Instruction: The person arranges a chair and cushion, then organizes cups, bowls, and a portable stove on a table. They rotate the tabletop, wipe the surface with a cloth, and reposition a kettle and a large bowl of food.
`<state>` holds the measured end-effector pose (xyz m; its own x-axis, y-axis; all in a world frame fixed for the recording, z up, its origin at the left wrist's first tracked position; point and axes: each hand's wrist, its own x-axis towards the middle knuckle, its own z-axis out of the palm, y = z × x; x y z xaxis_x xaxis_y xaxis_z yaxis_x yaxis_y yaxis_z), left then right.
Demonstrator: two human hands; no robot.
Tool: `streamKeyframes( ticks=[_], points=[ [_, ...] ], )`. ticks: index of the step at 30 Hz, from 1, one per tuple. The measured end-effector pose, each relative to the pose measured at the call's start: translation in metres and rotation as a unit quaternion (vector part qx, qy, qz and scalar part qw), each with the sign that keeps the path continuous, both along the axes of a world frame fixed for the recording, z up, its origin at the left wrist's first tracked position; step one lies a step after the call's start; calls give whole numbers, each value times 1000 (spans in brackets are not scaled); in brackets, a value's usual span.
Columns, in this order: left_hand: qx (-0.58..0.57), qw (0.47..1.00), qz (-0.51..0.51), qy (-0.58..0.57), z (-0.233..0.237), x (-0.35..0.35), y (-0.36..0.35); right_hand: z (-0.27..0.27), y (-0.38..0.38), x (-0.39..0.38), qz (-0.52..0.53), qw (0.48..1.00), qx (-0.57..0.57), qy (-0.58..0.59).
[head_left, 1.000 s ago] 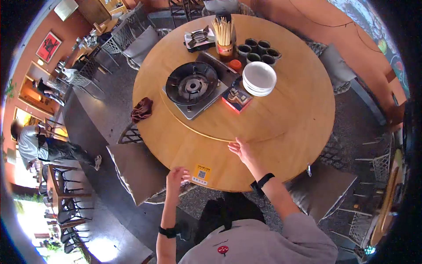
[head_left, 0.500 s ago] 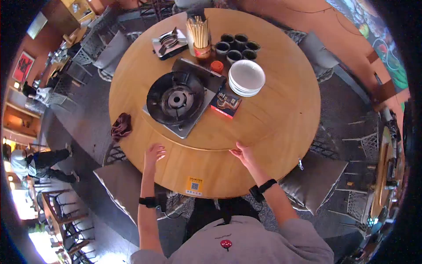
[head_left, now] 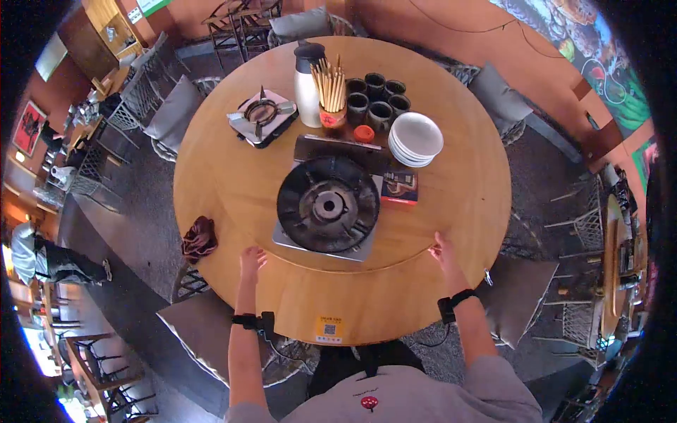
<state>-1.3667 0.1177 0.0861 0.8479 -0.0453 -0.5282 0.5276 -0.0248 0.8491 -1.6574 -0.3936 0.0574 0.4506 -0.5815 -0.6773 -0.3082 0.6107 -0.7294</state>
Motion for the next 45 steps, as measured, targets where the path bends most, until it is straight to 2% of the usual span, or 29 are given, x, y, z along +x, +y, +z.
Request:
streamKeyframes(
  ticks=[3,4,5,8,9,12,16,18,19,21,22,24,26,28,31,34,38,40,43,45],
  points=[
    [11,999,12,31,0,14,-9,3,-26,4,12,996,-90,17],
    [3,999,10,36,-2,18,-11,-21,-48,-4,-9,998,-50,-32],
    [-5,999,8,41,-8,23,-9,-23,-52,-3,-36,997,-63,-38],
    [-18,998,53,40,-16,31,-15,-2,-28,-6,-33,994,-100,-34],
    [-24,996,76,37,-20,33,-21,4,-12,-11,-7,993,-112,-34],
    [-75,994,9,79,-77,55,9,13,52,-32,106,985,-127,-42],
    [-84,988,-35,124,-47,19,-6,14,138,-46,286,954,-83,-44],
    [-40,990,-9,138,-25,-10,-24,18,174,-36,344,937,-48,-38],
    [-65,985,-40,152,-41,-12,-21,61,196,-20,364,931,-30,1],
    [-113,973,-91,181,-85,-18,-14,40,217,-5,350,936,21,-30],
    [-123,972,-84,183,-73,-26,-19,32,227,1,344,937,48,-46],
    [-141,969,-62,192,-35,-62,-48,57,243,20,317,947,53,-26],
    [-204,955,-94,193,-39,-84,-59,65,245,37,296,953,60,-32],
    [-181,940,-85,275,-3,-102,-85,65,244,47,274,957,77,-60],
    [-256,920,-114,274,14,-129,-106,49,245,54,144,976,135,-90],
    [-313,867,-244,301,1,-140,-114,26,226,45,83,977,107,-164],
    [-249,900,-214,287,10,-136,-99,39,185,33,31,990,72,-115],
    [-235,913,-204,264,5,-122,-77,26,161,24,13,994,43,-100],
    [-251,939,-141,191,-20,-102,-36,13,123,14,-5,998,-14,-55],
    [-182,958,-85,204,-12,-81,-27,7,86,10,19,999,-32,-17]
  ],
)
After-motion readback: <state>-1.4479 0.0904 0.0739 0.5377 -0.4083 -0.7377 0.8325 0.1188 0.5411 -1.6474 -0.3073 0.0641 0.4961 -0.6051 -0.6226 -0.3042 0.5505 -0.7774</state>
